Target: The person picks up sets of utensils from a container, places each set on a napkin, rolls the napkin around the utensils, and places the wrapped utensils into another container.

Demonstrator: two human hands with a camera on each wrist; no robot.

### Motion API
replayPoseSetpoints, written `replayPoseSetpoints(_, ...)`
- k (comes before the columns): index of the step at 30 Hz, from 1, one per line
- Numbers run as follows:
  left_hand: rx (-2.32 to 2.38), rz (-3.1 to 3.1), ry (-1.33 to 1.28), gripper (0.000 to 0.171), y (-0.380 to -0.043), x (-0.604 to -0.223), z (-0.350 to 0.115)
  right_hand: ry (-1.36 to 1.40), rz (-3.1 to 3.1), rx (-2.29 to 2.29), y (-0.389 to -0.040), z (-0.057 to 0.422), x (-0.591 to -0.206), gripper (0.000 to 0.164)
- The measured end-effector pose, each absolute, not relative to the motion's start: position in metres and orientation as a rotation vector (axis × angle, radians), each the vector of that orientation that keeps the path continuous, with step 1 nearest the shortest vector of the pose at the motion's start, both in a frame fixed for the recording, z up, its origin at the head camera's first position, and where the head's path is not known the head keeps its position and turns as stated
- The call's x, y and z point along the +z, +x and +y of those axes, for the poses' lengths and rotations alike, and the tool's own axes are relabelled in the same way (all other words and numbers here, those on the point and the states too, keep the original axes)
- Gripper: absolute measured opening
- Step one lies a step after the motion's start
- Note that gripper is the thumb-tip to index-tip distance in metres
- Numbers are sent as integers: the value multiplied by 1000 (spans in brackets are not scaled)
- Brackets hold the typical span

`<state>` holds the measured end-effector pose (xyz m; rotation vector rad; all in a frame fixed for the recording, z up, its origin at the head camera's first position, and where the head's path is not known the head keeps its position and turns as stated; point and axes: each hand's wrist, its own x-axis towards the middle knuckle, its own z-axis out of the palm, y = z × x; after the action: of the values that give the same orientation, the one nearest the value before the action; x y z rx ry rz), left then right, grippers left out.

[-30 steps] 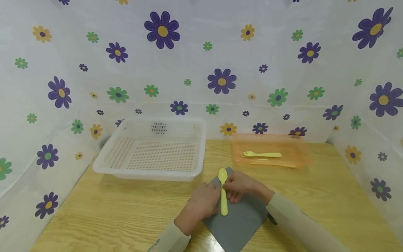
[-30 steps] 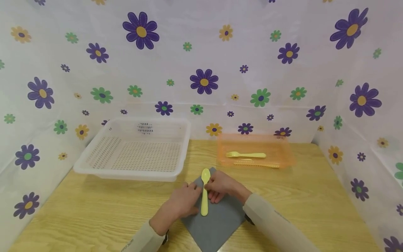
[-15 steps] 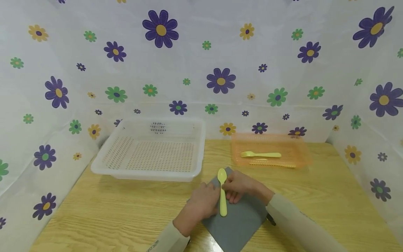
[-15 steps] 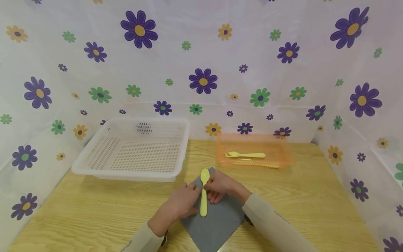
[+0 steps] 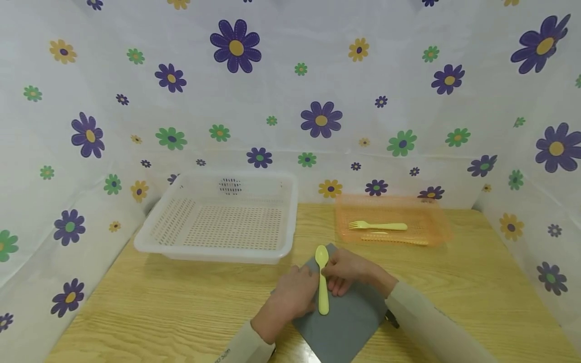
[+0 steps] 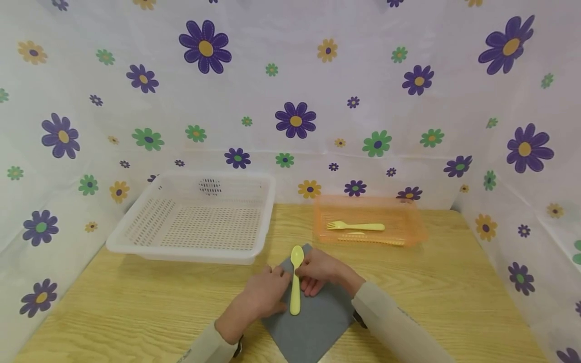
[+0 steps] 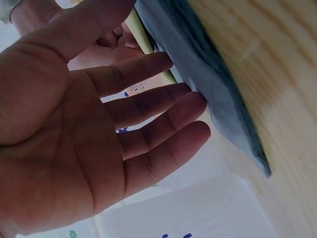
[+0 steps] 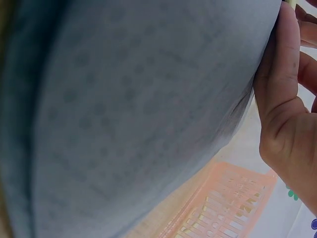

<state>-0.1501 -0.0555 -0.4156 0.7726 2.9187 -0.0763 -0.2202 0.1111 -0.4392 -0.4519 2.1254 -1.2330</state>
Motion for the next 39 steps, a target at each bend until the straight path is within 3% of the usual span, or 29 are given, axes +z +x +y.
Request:
replayPoseSetpoints(23, -43, 2919, 788, 49, -150, -417, -56, -459, 2234, -1179, -215, 128, -441, 27)
replayPoseSetpoints(29, -44, 2929, 796, 45, -149, -416, -56, -625, 2294, -1105, -209, 138, -437, 22)
replayPoseSetpoints(35, -54, 2929, 802, 47, -149, -415, -56, -822, 2375, -986, -197, 143, -430, 8)
replayPoseSetpoints(39, -63, 2926, 795, 47, -149, -415, -56, -893, 2493, -845, -189, 144, -429, 14)
